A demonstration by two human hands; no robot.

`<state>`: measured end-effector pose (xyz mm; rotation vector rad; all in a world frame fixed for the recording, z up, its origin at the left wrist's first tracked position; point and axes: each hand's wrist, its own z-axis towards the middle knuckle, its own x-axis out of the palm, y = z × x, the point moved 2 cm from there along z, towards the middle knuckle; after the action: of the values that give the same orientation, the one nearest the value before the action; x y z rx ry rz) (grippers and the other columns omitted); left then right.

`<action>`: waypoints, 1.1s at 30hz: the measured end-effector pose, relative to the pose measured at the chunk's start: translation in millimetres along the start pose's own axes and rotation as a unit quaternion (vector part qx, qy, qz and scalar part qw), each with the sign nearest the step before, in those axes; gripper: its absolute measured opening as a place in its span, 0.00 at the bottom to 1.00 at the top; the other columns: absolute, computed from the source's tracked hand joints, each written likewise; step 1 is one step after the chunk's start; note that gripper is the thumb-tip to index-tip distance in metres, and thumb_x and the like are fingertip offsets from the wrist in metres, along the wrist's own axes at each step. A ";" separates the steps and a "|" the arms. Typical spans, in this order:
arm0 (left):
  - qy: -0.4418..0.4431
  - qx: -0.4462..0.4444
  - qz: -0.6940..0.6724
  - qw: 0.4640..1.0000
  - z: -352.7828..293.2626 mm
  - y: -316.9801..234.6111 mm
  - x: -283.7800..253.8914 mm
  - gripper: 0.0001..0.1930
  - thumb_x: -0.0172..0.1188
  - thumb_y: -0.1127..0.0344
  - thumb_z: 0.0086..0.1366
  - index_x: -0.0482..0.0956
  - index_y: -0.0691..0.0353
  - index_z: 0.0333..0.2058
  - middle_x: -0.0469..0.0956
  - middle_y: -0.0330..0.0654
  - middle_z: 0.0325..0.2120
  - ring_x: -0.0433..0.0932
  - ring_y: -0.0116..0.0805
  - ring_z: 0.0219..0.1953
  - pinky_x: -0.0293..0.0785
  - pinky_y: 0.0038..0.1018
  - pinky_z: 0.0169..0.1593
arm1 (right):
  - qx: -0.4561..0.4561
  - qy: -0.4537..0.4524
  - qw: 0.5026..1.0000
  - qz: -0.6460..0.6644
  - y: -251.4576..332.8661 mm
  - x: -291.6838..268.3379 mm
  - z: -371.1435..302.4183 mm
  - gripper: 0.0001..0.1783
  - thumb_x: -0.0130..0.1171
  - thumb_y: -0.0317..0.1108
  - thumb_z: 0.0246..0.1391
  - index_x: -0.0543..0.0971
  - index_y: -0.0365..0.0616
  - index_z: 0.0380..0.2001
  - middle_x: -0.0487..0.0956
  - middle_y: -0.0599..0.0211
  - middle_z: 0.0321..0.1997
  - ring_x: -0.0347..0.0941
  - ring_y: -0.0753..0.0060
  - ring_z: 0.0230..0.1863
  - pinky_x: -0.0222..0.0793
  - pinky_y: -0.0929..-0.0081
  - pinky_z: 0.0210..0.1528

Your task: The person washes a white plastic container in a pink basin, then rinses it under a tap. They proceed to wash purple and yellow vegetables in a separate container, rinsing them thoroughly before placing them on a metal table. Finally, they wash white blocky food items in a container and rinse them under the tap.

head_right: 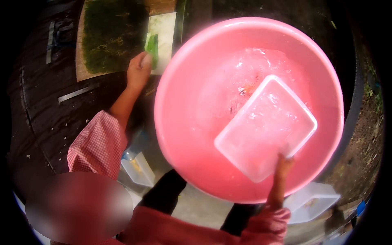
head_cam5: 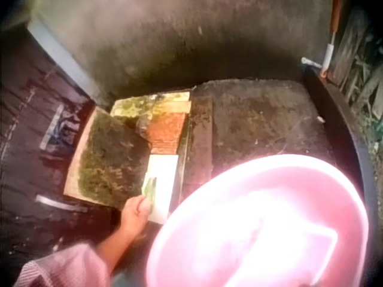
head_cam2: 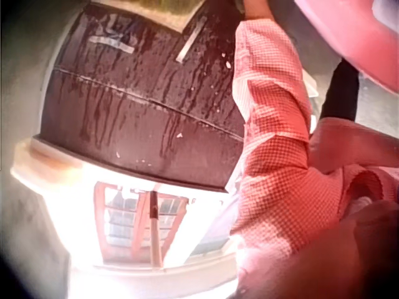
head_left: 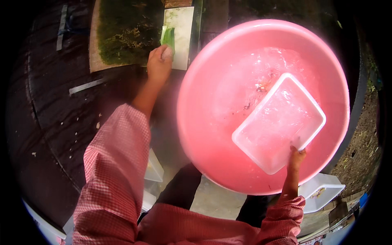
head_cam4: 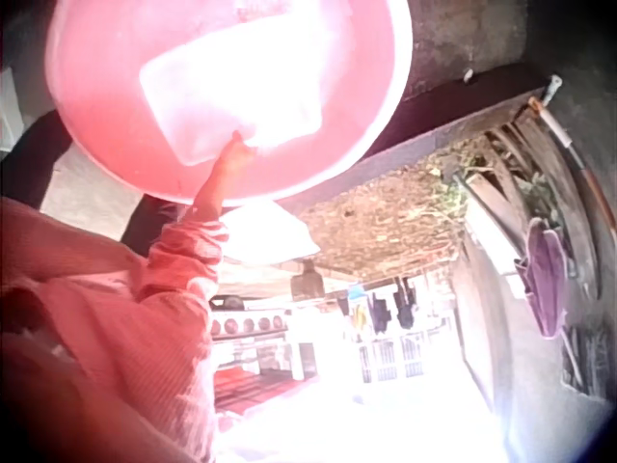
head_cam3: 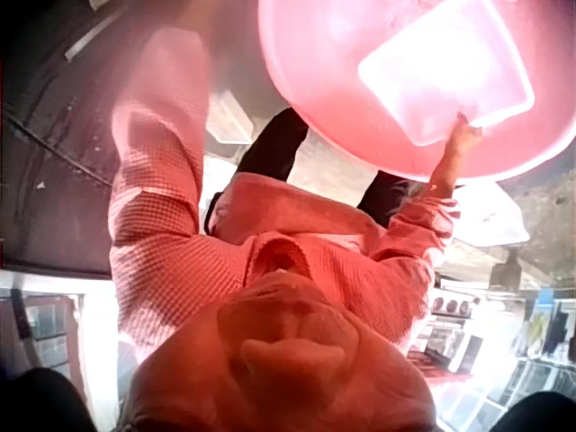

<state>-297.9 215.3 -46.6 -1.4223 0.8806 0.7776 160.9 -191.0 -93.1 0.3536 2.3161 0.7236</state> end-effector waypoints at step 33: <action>0.473 0.276 -0.207 0.811 -274.3 -240.7 139.0 0.23 0.60 0.61 0.55 0.72 0.61 0.49 0.74 0.46 0.45 0.70 0.44 0.50 0.61 0.37 0.57 | -0.033 -0.045 0.991 0.123 121.7 13.5 -26.0 0.22 0.46 0.14 0.36 0.72 0.31 0.40 0.73 0.68 0.30 0.68 0.79 0.29 0.64 0.82 0.31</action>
<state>-33.1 -71.5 -38.5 -1.3466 1.3254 -0.5870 139.9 -97.1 -12.8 0.6364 2.1797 0.8838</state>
